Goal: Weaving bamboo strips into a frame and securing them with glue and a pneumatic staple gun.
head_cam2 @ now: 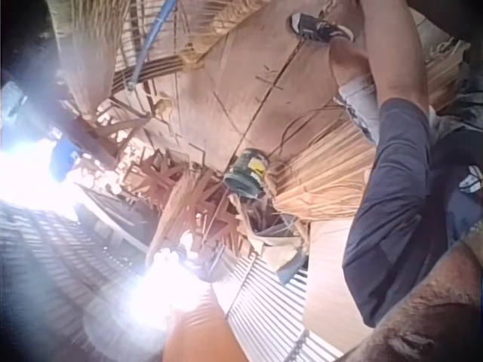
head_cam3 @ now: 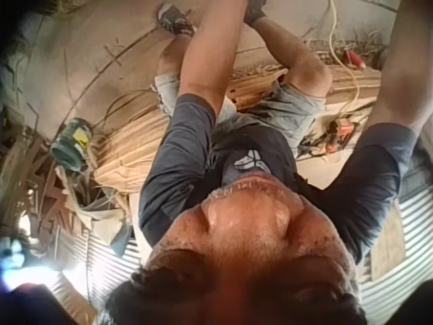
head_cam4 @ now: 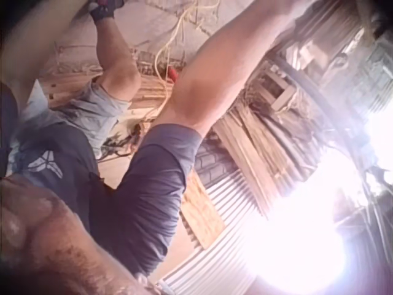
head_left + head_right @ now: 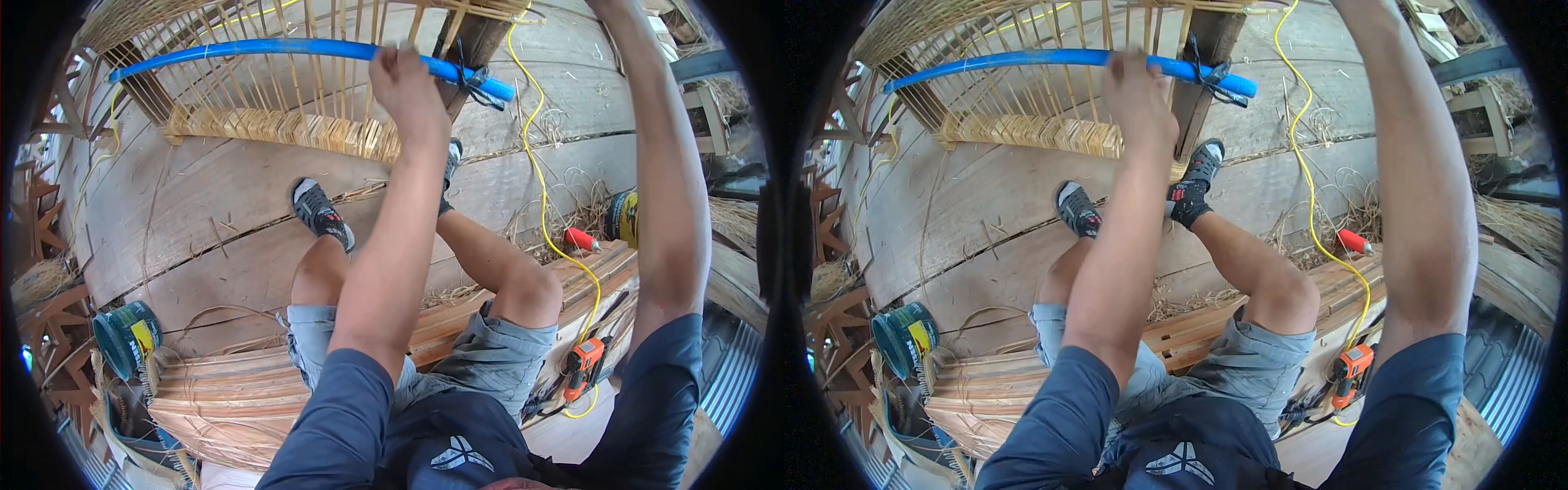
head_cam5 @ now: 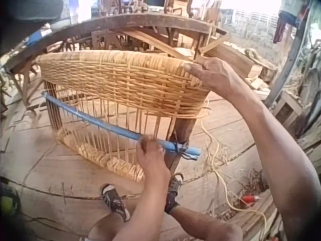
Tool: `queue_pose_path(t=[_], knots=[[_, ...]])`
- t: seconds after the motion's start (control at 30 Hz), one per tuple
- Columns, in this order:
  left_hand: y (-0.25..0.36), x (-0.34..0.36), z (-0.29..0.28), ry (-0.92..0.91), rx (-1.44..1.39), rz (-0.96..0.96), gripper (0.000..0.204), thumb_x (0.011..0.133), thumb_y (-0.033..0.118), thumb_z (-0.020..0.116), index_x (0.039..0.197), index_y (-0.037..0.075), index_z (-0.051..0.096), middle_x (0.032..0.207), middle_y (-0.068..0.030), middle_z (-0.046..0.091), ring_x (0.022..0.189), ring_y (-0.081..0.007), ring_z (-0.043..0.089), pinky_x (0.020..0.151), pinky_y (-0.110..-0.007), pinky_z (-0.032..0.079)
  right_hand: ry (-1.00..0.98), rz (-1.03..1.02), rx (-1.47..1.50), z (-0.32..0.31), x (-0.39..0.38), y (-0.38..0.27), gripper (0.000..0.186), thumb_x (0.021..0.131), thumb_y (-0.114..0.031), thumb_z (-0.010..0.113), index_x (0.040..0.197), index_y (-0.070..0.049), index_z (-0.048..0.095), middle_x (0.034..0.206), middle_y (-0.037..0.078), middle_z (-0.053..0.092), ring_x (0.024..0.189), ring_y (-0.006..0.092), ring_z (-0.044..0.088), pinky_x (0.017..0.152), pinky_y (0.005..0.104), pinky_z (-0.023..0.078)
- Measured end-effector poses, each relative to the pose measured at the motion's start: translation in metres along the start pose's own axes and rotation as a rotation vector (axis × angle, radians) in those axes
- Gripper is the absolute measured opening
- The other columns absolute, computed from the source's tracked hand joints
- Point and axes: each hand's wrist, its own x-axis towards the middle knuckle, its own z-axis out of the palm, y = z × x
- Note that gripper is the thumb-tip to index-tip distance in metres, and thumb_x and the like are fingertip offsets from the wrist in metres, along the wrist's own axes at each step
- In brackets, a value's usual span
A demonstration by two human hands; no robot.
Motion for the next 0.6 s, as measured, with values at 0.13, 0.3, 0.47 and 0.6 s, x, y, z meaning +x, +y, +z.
queue_pose_path(t=[0.13, 0.3, 0.47, 0.6], knots=[[-0.055, -0.055, -0.096, -0.014, 0.001, -0.488, 0.034, 0.091, 0.037, 0.046, 0.073, 0.009, 0.045, 0.066, -0.0053, 0.046, 0.057, -0.0146, 0.048, 0.047, -0.024, 0.036, -0.175, -0.062, -0.083, -0.048, -0.023, -0.064, 0.060, 0.071, -0.050, 0.070, 0.106, -0.002, 0.059, 0.092, 0.018, 0.065, 0.090, 0.0264, 0.063, 0.079, 0.0385, 0.047], [-0.077, -0.089, -0.121, 0.327, -0.605, -1.101, 0.063, 0.089, 0.064, 0.031, 0.093, 0.003, 0.045, 0.087, -0.0096, 0.050, 0.084, -0.0262, 0.051, 0.077, -0.041, 0.044, -0.262, -0.304, -0.125, -0.047, -0.065, -0.076, 0.065, 0.074, -0.030, 0.072, 0.127, -0.001, 0.047, 0.118, 0.016, 0.056, 0.108, 0.0266, 0.055, 0.090, 0.0338, 0.044], [-0.103, -0.056, -0.108, 0.152, -0.828, -0.804, 0.060, 0.091, 0.062, 0.023, 0.099, 0.015, 0.059, 0.087, -0.0066, 0.064, 0.085, -0.0282, 0.063, 0.077, -0.046, 0.051, -0.338, -0.224, 0.144, -0.059, -0.114, -0.137, 0.075, 0.068, -0.026, 0.074, 0.132, -0.005, 0.041, 0.109, 0.020, 0.060, 0.100, 0.0290, 0.061, 0.088, 0.0385, 0.047], [-0.089, -0.072, -0.086, 0.076, -0.816, -0.740, 0.045, 0.095, 0.049, 0.030, 0.100, 0.015, 0.059, 0.095, -0.0077, 0.064, 0.092, -0.0260, 0.063, 0.078, -0.044, 0.053, -0.331, -0.229, -0.014, -0.063, -0.120, -0.133, 0.066, 0.073, -0.028, 0.070, 0.129, -0.006, 0.043, 0.098, 0.021, 0.064, 0.093, 0.0347, 0.064, 0.083, 0.0412, 0.049]])
